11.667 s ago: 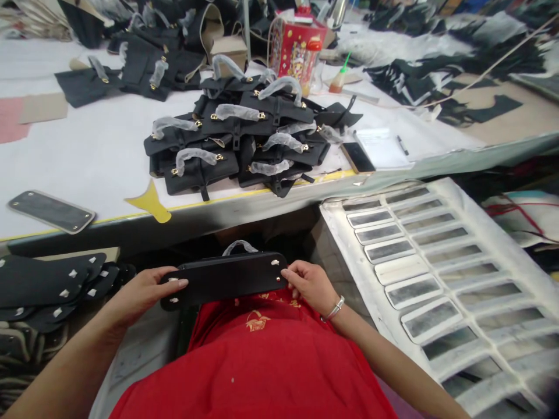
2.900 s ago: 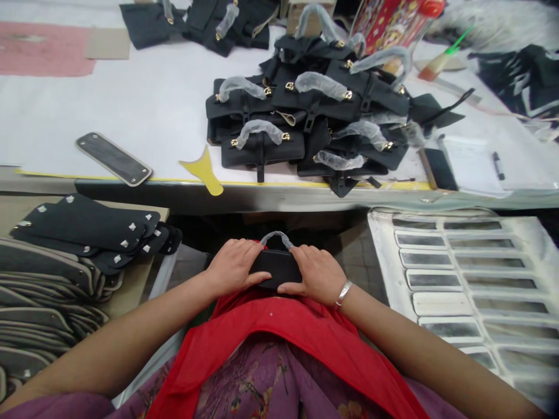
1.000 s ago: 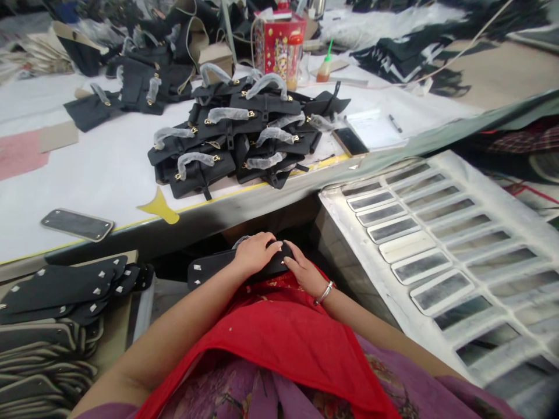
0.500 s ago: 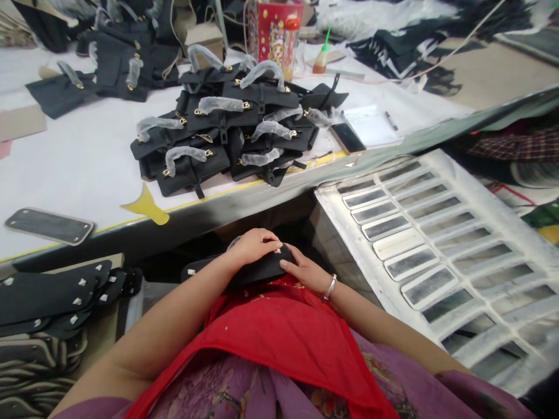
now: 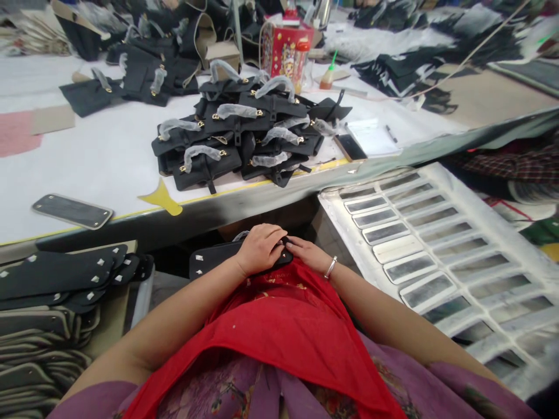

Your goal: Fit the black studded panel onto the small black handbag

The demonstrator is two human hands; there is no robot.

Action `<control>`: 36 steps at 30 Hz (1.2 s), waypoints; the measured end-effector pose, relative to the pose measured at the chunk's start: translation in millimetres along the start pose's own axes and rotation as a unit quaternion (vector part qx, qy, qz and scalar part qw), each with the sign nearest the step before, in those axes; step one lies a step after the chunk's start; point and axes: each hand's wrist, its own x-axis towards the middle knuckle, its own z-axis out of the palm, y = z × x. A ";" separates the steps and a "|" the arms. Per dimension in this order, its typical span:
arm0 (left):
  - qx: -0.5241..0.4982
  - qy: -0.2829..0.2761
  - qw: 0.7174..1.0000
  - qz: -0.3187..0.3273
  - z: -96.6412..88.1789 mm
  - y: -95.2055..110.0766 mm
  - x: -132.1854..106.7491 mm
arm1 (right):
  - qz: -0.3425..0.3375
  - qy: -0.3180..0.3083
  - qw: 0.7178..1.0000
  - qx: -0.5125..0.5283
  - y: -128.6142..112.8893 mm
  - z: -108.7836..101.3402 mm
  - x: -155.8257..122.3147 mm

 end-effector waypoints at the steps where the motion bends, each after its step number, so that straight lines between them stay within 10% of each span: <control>1: 0.008 0.005 1.000 0.000 -1.1 0.5 -3.4 | 0.000 0.010 1.000 -0.016 -1.5 -0.1 0.2; 11: 0.044 -0.047 0.995 0.079 2.7 10.0 -29.9 | 0.020 0.041 0.995 -0.090 -8.1 7.1 9.0; 36: 0.048 0.075 0.994 0.069 18.8 24.1 -45.1 | -0.083 0.012 0.995 0.046 18.5 10.2 -21.6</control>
